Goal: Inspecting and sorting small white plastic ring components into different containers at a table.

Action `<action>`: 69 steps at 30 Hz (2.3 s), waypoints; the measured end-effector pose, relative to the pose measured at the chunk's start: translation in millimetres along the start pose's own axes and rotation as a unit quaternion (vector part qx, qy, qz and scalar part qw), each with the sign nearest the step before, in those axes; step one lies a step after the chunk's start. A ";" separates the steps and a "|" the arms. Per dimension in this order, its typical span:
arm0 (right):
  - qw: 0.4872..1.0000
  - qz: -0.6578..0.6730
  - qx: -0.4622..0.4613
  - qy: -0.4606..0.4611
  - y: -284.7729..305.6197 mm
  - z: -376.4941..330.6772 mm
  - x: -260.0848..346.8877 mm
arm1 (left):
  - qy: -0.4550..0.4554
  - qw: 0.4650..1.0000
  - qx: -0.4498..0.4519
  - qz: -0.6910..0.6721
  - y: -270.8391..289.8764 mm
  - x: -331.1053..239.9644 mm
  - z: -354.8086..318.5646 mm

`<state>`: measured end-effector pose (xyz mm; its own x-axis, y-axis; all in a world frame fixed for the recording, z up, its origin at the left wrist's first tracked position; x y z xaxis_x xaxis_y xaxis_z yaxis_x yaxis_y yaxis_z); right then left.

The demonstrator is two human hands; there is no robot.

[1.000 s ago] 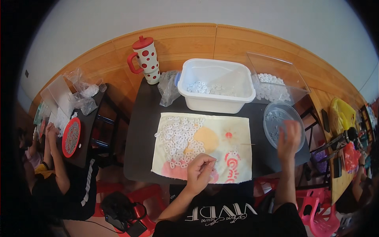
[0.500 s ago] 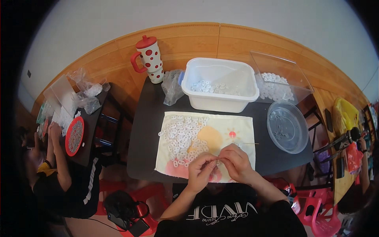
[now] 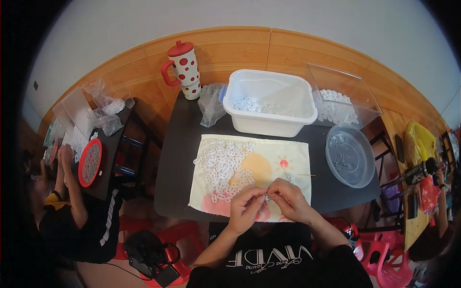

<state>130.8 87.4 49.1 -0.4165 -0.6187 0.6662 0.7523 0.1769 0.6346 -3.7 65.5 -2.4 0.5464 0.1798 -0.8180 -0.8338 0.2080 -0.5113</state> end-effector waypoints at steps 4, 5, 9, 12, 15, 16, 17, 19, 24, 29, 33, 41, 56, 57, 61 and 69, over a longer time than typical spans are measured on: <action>1.000 0.002 -0.005 0.003 4.8 0.9 -0.7 | 0.000 1.000 -0.006 0.004 -0.5 -0.1 0.6; 1.000 -0.010 -0.003 0.002 5.3 1.1 -2.0 | -0.005 1.000 -0.006 0.010 -0.7 -0.7 1.1; 1.000 -0.013 0.013 0.006 3.2 1.3 -1.5 | -0.003 1.000 -0.005 0.006 -1.3 -1.5 1.1; 0.999 -0.029 0.019 0.015 3.6 3.7 1.8 | -0.007 1.000 -0.008 0.001 -0.8 -1.0 0.6; 0.999 -0.045 0.022 0.020 1.8 5.0 4.4 | -0.016 1.000 -0.014 0.001 -1.5 -1.9 0.3; 0.999 -0.045 0.022 0.020 1.5 5.4 5.3 | -0.018 1.000 -0.016 0.001 -2.6 -3.8 -0.2; 0.998 -0.056 0.027 0.019 0.6 5.7 6.1 | -0.020 1.000 -0.018 0.001 -2.9 -5.0 -0.4; 0.997 -0.068 0.031 0.017 -2.0 6.5 6.8 | -0.029 0.999 -0.016 0.016 -1.5 -6.1 -1.4; 0.997 -0.070 0.026 0.015 -6.5 6.7 7.6 | -0.036 0.999 -0.026 0.009 -1.3 -9.7 -3.2; 0.998 -0.014 0.043 -0.032 -3.4 3.0 0.6 | -0.023 0.999 -0.031 0.017 -0.6 -7.8 -3.4; 0.961 0.186 -0.032 -0.203 -5.0 -14.7 -32.4 | -0.006 0.998 -0.056 -0.001 4.0 -0.9 -4.8; 0.974 0.145 -0.007 -0.173 -18.0 -24.7 -14.4 | -0.022 0.996 -0.078 -0.024 8.4 -0.6 -4.9; 0.990 0.062 -0.042 -0.115 0.7 -8.9 -1.8 | 0.036 0.990 -0.091 -0.099 10.8 7.7 -1.6; 0.993 0.030 -0.032 -0.110 4.4 -9.6 -4.0 | 0.039 0.990 -0.093 -0.100 12.2 9.8 -0.6; 0.990 -0.095 -0.064 -0.078 25.3 -4.5 -7.7 | -0.091 0.981 -0.143 -0.090 25.0 -13.1 1.2; 0.951 -0.307 -0.007 0.045 -15.9 6.0 11.5 | -0.053 0.985 -0.148 -0.076 30.0 -12.7 0.3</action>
<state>111.0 82.1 49.1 -0.7341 -0.6654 0.1354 0.3884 -0.2478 0.8875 -35.6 69.8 -7.3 0.6591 0.2706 -0.7017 -0.7190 -0.0469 -0.6934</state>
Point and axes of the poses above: each hand's wrist, its own z-axis towards the middle knuckle, its own y-axis out of the back of the hand, x = y × z, the point moved 7 cm from there along z, towards the middle knuckle, and after that the axes turned 15 degrees about -z, right-handed, at the moved point
